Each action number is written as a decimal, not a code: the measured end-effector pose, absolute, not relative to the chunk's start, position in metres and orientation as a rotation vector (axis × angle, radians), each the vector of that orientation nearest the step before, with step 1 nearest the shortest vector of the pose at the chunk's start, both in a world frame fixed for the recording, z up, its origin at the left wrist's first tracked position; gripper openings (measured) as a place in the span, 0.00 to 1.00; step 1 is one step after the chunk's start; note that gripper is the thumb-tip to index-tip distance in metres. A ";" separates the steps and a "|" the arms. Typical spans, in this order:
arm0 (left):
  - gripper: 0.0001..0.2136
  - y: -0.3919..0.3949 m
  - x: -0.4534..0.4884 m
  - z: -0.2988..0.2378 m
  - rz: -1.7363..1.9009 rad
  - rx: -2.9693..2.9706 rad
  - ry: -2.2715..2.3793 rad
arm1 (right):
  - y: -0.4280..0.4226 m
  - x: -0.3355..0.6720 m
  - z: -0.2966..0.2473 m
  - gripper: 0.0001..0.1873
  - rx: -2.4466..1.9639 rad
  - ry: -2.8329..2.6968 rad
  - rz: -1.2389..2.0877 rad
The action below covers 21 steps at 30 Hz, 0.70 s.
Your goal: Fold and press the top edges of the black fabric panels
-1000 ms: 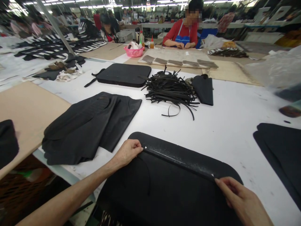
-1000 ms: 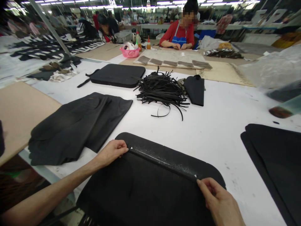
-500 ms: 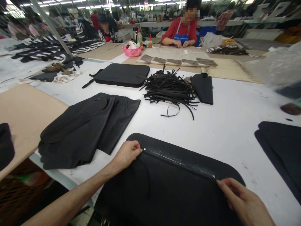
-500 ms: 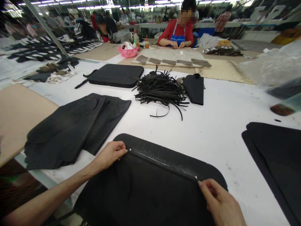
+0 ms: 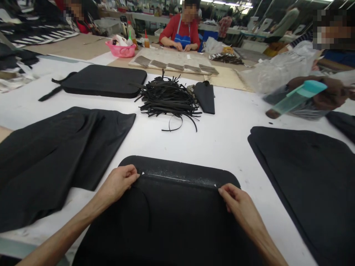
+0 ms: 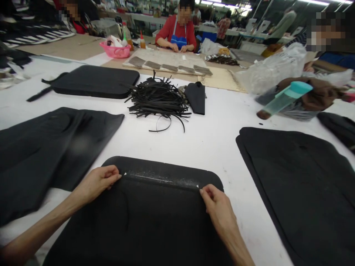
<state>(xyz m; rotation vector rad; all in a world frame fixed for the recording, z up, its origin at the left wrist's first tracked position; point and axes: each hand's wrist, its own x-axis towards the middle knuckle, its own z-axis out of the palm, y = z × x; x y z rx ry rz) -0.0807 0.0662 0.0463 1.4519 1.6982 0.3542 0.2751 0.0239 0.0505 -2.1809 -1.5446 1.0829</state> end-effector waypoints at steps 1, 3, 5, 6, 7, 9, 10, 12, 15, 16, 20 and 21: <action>0.11 0.067 -0.081 0.046 0.357 1.427 1.681 | 0.024 0.276 0.050 0.15 -2.175 -1.549 1.090; 0.12 0.068 -0.082 0.045 0.357 1.397 1.670 | 0.024 0.278 0.048 0.15 -2.177 -1.555 1.085; 0.12 0.069 -0.082 0.043 0.350 1.405 1.676 | 0.025 0.278 0.046 0.15 -2.195 -1.545 1.058; 0.12 0.069 -0.082 0.042 0.346 1.417 1.680 | 0.026 0.277 0.046 0.15 -2.202 -1.533 1.046; 0.12 0.069 -0.083 0.041 0.336 1.432 1.685 | 0.026 0.276 0.046 0.14 -2.206 -1.519 1.036; 0.13 0.068 -0.083 0.040 0.312 1.457 1.699 | 0.026 0.273 0.046 0.14 -2.216 -1.496 1.001; 0.13 0.068 -0.083 0.039 0.301 1.465 1.707 | 0.025 0.272 0.046 0.14 -2.223 -1.489 0.980; 0.14 0.067 -0.083 0.038 0.285 1.474 1.718 | 0.025 0.269 0.046 0.13 -2.247 -1.475 0.940; 0.15 0.067 -0.085 0.036 0.277 1.481 1.713 | 0.024 0.266 0.046 0.13 -2.268 -1.483 0.893; 0.16 0.067 -0.086 0.035 0.275 1.486 1.708 | 0.024 0.266 0.046 0.12 -2.274 -1.497 0.873; 0.16 0.067 -0.087 0.034 0.270 1.483 1.704 | 0.024 0.265 0.045 0.12 -2.318 -1.544 0.792; 0.16 0.067 -0.086 0.034 0.269 1.479 1.708 | 0.024 0.265 0.045 0.12 -2.328 -1.547 0.782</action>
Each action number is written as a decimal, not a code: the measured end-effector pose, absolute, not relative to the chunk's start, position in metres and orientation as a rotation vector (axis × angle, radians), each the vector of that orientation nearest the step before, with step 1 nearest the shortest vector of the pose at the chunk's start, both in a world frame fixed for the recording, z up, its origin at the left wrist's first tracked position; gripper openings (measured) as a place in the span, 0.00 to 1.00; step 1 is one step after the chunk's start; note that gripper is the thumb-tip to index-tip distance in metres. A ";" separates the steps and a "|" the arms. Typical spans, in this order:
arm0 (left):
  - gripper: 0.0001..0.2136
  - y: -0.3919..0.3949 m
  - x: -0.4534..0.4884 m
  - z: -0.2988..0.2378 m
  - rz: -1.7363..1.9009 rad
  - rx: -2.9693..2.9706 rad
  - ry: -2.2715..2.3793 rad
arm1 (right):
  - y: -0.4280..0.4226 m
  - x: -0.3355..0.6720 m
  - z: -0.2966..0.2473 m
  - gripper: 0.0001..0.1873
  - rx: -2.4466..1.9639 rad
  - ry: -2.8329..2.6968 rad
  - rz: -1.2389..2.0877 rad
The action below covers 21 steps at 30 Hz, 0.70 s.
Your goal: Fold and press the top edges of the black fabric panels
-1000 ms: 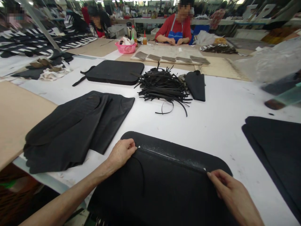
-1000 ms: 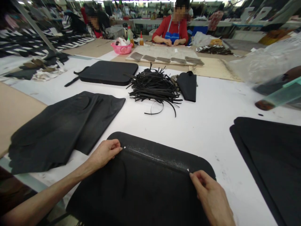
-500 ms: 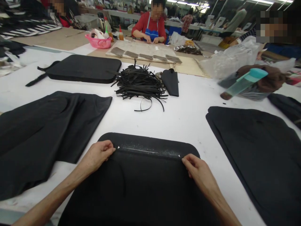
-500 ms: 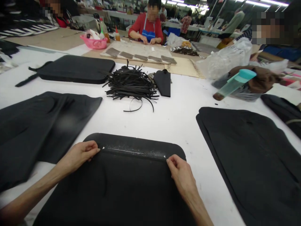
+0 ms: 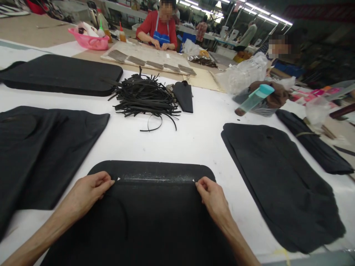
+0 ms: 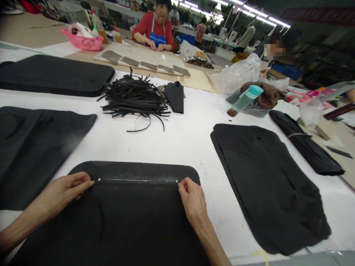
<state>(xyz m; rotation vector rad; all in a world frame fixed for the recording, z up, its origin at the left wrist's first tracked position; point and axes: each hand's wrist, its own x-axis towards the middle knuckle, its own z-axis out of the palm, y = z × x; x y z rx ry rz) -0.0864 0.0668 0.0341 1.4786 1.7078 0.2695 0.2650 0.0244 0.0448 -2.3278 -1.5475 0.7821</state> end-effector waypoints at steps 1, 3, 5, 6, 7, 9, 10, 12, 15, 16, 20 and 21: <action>0.15 0.067 -0.086 0.034 0.272 1.473 1.710 | 0.025 0.265 0.044 0.12 -2.337 -1.550 0.775; 0.15 0.066 -0.086 0.035 0.280 1.457 1.712 | 0.024 0.264 0.043 0.13 -2.351 -1.559 0.766; 0.15 0.065 -0.085 0.036 0.299 1.433 1.715 | 0.024 0.264 0.042 0.13 -2.365 -1.569 0.759; 0.15 0.065 -0.084 0.037 0.313 1.426 1.716 | 0.023 0.264 0.042 0.13 -2.372 -1.578 0.758; 0.14 0.064 -0.083 0.039 0.326 1.427 1.719 | 0.023 0.264 0.042 0.13 -2.384 -1.588 0.760; 0.12 0.064 -0.081 0.043 0.345 1.453 1.729 | 0.022 0.265 0.041 0.14 -2.420 -1.606 0.775; 0.11 0.065 -0.080 0.044 0.346 1.471 1.740 | 0.022 0.267 0.040 0.15 -2.432 -1.618 0.790; 0.10 0.065 -0.079 0.045 0.341 1.509 1.757 | 0.023 0.271 0.037 0.16 -2.437 -1.637 0.820; 0.08 0.066 -0.079 0.044 0.341 1.541 1.790 | 0.023 0.276 0.029 0.16 -2.439 -1.630 0.858; 0.08 0.066 -0.079 0.044 0.342 1.546 1.800 | 0.023 0.278 0.027 0.16 -2.442 -1.617 0.869; 0.07 0.065 -0.080 0.043 0.341 1.575 1.813 | 0.022 0.280 0.025 0.15 -2.437 -1.613 0.864; 0.07 0.065 -0.080 0.043 0.339 1.583 1.815 | 0.022 0.279 0.026 0.15 -2.450 -1.625 0.845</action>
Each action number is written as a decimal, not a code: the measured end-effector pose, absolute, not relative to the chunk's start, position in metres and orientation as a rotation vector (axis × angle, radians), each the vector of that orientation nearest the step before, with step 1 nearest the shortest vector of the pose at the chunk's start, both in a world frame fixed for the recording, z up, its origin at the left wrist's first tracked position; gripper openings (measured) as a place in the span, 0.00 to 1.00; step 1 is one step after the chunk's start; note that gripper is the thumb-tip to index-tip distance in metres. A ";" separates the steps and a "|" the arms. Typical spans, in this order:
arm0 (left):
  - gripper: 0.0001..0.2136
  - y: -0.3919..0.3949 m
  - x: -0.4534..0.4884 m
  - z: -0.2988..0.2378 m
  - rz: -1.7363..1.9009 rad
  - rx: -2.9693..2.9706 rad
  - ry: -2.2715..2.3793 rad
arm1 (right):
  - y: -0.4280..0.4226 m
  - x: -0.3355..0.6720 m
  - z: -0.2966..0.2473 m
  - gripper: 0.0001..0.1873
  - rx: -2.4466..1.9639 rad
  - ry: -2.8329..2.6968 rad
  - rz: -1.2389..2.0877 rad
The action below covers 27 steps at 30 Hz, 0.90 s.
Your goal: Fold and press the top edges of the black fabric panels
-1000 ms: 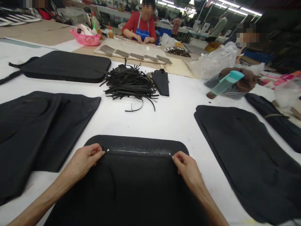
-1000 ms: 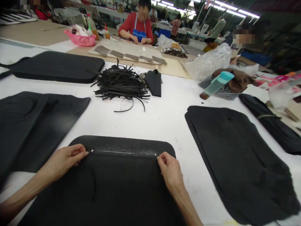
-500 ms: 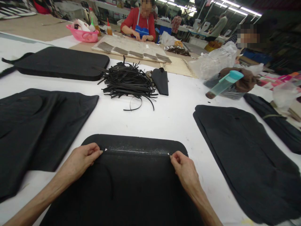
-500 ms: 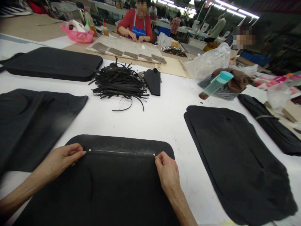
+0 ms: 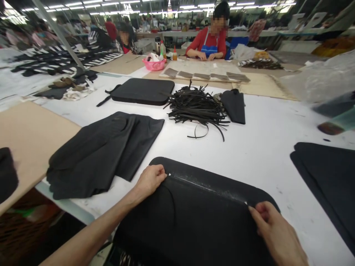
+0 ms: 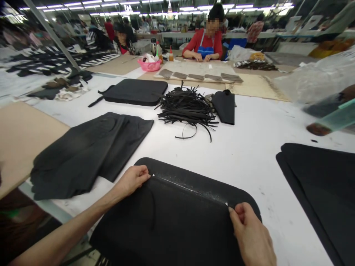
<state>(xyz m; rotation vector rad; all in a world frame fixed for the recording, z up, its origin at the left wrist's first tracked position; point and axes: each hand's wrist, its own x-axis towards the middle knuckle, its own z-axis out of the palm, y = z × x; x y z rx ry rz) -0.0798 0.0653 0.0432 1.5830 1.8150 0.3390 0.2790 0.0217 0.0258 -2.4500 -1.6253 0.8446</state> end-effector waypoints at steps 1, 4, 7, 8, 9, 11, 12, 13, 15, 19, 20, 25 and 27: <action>0.07 0.065 -0.080 0.044 0.337 1.592 1.818 | 0.022 0.278 0.027 0.15 -2.463 -1.639 0.821; 0.07 0.064 -0.079 0.045 0.329 1.622 1.834 | 0.023 0.275 0.031 0.15 -2.463 -1.677 0.790; 0.06 0.064 -0.078 0.047 0.306 1.654 1.860 | 0.024 0.275 0.033 0.14 -2.451 -1.681 0.787; 0.06 0.064 -0.078 0.048 0.294 1.667 1.868 | 0.024 0.275 0.033 0.14 -2.447 -1.678 0.785; 0.06 0.064 -0.079 0.049 0.278 1.679 1.875 | 0.024 0.274 0.033 0.14 -2.437 -1.678 0.780; 0.06 0.065 -0.078 0.052 0.238 1.707 1.887 | 0.023 0.273 0.034 0.13 -2.406 -1.682 0.764; 0.06 0.064 -0.078 0.053 0.214 1.722 1.896 | 0.022 0.271 0.035 0.13 -2.403 -1.690 0.738; 0.05 0.064 -0.077 0.055 0.189 1.738 1.908 | 0.021 0.268 0.037 0.13 -2.415 -1.706 0.682; 0.03 0.062 -0.073 0.058 0.143 1.778 1.937 | 0.018 0.261 0.041 0.13 -2.465 -1.771 0.501; 0.03 0.057 -0.065 0.059 0.093 1.882 1.961 | 0.015 0.247 0.045 0.12 -2.504 -1.916 0.192; 0.04 0.056 -0.065 0.060 0.092 1.906 1.954 | 0.014 0.246 0.045 0.11 -2.479 -1.938 0.170; 0.10 0.049 -0.069 0.070 0.122 2.023 1.935 | 0.008 0.247 0.047 0.13 -2.373 -1.898 0.001; 0.15 0.041 -0.064 0.075 0.072 2.166 1.874 | 0.003 0.239 0.049 0.15 -2.276 -1.944 -0.095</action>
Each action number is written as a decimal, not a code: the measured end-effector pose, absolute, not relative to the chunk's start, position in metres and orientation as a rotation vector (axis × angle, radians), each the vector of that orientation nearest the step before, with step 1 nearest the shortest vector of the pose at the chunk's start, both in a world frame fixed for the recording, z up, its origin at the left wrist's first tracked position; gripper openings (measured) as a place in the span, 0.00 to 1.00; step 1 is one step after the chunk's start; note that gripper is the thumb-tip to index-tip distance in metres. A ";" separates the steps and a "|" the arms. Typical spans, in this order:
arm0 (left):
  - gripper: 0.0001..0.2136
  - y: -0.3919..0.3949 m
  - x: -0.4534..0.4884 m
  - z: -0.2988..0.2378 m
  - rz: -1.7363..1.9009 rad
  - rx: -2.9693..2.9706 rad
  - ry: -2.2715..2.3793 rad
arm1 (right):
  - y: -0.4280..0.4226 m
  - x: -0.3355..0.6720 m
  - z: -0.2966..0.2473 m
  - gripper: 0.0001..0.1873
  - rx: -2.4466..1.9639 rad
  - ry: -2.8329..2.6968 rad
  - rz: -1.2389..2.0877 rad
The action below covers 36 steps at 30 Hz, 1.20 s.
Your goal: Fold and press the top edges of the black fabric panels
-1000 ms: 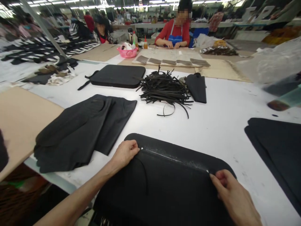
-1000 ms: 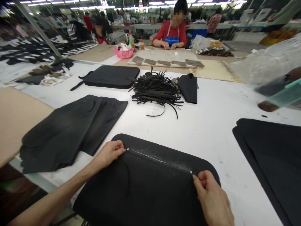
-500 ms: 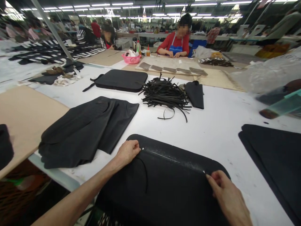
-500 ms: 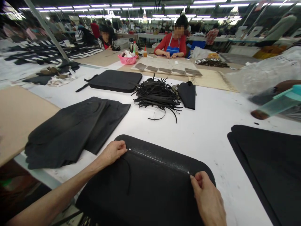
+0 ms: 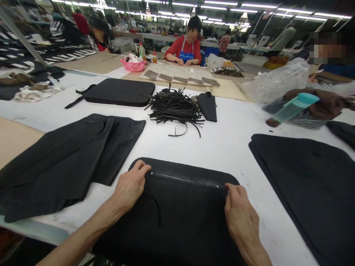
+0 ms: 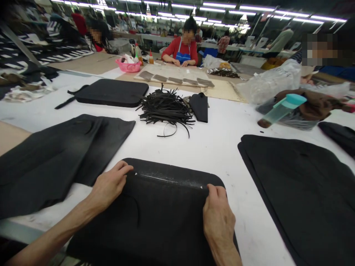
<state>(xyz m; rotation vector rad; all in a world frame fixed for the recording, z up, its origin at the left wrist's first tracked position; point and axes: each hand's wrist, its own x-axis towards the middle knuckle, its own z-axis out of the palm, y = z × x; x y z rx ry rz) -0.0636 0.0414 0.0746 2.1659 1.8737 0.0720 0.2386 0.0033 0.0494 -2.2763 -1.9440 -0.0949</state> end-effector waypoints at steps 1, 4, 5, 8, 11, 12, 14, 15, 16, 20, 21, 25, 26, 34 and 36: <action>0.17 0.037 -0.057 0.076 0.026 2.266 1.781 | 0.002 0.231 0.050 0.16 -2.178 -2.024 -0.123; 0.25 0.027 -0.029 0.069 -0.111 2.536 1.382 | -0.001 0.202 0.045 0.20 -1.826 -2.308 -0.147; 0.28 0.026 -0.019 0.065 -0.140 2.588 1.299 | -0.001 0.192 0.043 0.22 -1.764 -2.371 -0.155; 0.32 0.027 -0.001 0.048 -0.207 2.646 1.295 | 0.000 0.176 0.034 0.23 -1.714 -2.477 -0.195; 0.31 0.029 -0.002 0.038 -0.205 2.634 1.295 | 0.000 0.178 0.028 0.24 -1.660 -2.528 -0.213; 0.31 0.029 -0.005 0.037 -0.194 2.624 1.285 | -0.001 0.179 0.027 0.24 -1.648 -2.527 -0.218; 0.30 0.029 -0.008 0.037 -0.179 2.607 1.279 | -0.001 0.180 0.027 0.23 -1.660 -2.516 -0.237; 0.30 0.029 -0.009 0.038 -0.174 2.606 1.280 | -0.001 0.178 0.028 0.23 -1.674 -2.516 -0.250; 0.30 0.029 -0.008 0.039 -0.171 2.608 1.281 | -0.001 0.176 0.029 0.24 -1.686 -2.523 -0.262; 0.30 0.028 -0.006 0.045 -0.169 2.636 1.263 | -0.002 0.172 0.030 0.26 -1.653 -2.573 -0.303; 0.30 0.027 -0.007 0.046 -0.167 2.645 1.258 | -0.003 0.175 0.029 0.26 -1.628 -2.578 -0.309; 0.27 0.023 -0.028 0.049 -0.171 2.650 1.314 | -0.008 0.203 0.016 0.24 -1.539 -2.569 -0.347; 0.26 0.022 -0.037 0.049 -0.176 2.642 1.360 | -0.010 0.213 0.012 0.25 -1.537 -2.560 -0.360; 0.23 0.013 -0.087 0.034 -0.130 2.544 1.676 | -0.018 0.263 0.008 0.25 -1.678 -2.485 -0.365; 0.22 0.013 -0.088 0.033 -0.097 2.519 1.701 | -0.018 0.265 0.007 0.24 -1.698 -2.475 -0.352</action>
